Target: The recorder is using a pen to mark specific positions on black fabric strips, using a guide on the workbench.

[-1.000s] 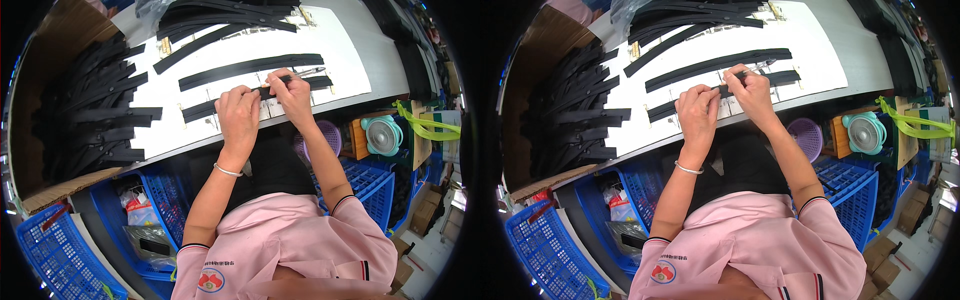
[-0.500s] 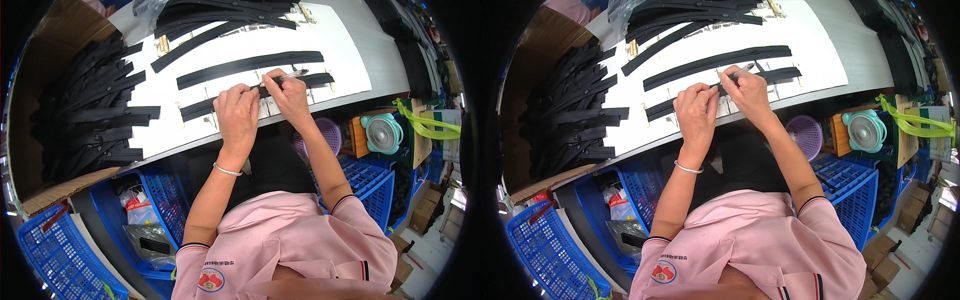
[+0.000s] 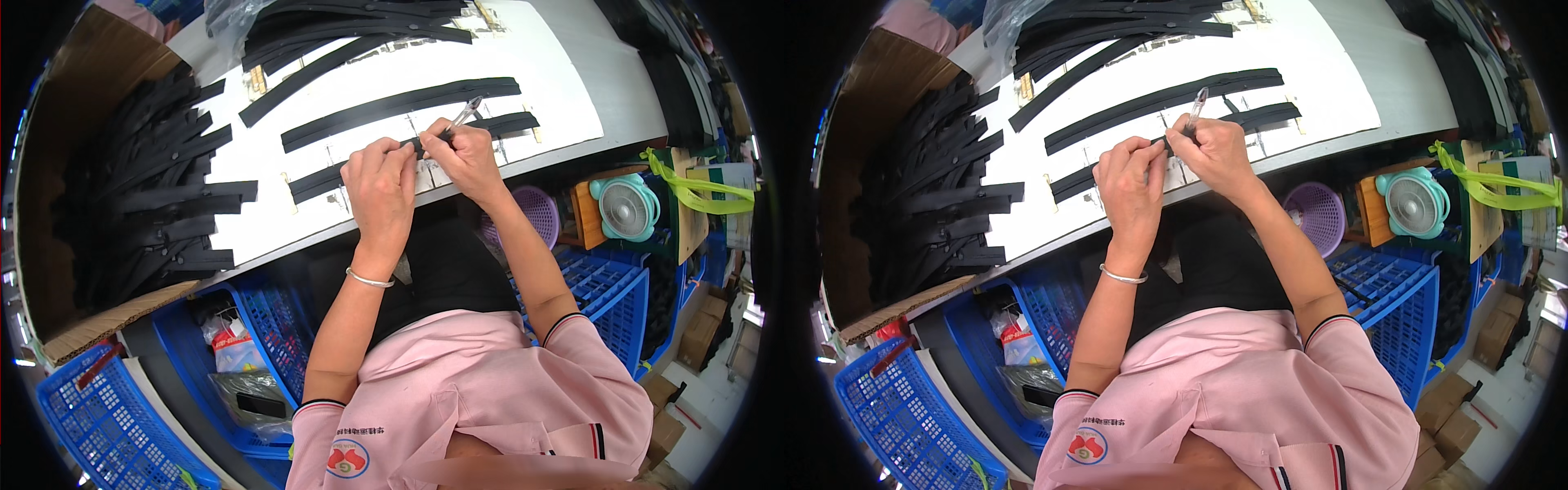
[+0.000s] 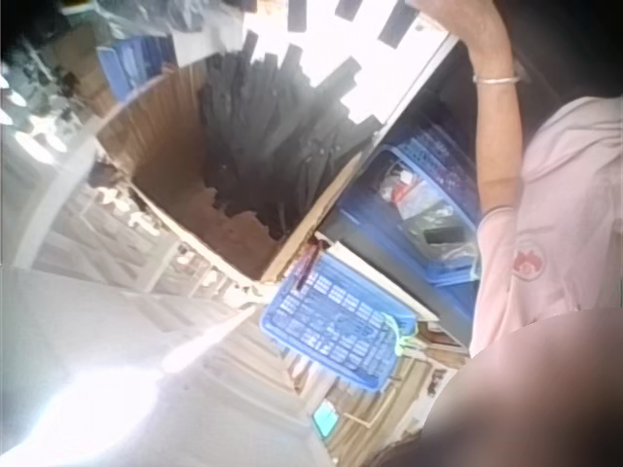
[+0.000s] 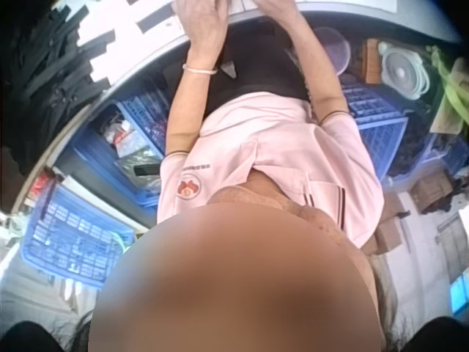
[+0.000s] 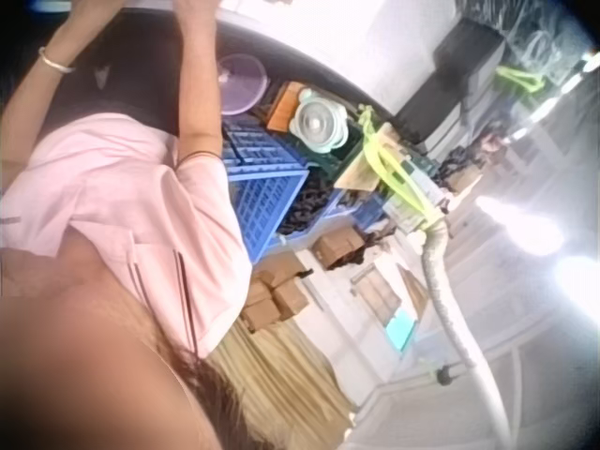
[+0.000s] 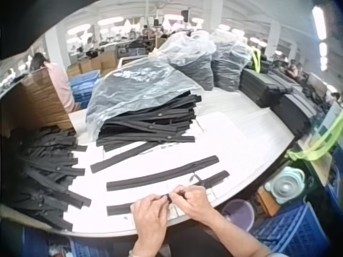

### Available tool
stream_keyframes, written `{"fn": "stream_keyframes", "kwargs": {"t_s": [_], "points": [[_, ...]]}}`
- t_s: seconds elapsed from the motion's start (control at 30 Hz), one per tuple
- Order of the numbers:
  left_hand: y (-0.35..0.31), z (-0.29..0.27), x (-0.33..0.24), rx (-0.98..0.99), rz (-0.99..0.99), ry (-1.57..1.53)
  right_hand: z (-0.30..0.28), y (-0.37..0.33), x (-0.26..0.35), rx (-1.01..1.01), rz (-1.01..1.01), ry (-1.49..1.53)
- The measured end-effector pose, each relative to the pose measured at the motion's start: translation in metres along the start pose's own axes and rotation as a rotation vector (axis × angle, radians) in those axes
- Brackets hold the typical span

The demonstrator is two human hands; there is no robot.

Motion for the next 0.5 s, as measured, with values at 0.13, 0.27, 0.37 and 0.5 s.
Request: {"fn": "stream_keyframes", "kwargs": {"t_s": [0.13, 0.27, 0.37, 0.5], "points": [[0.0, 0.001, 0.0, 0.009, -0.008, 0.013, 0.002, 0.001, 0.003, 0.013, -0.072, -0.085], [-0.001, 0.002, 0.003, 0.021, -0.023, 0.038, -0.008, -0.003, 0.008, 0.078, 0.049, 0.069], [-0.001, 0.002, 0.001, 0.033, -0.018, 0.056, -0.042, -0.007, -0.001, -0.054, 0.07, 0.191], [-0.001, 0.002, -0.001, 0.036, -0.003, 0.073, -0.096, 0.001, -0.018, -0.253, 0.08, 0.188]]}}
Point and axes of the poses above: each hand's wrist, its own y-axis towards the middle knuckle, its own z-axis out of the palm, x = y × z, the point moved 7 cm from there along y, towards the middle knuckle, and after that the axes turned 5 degrees about x, right-handed, at the moved point
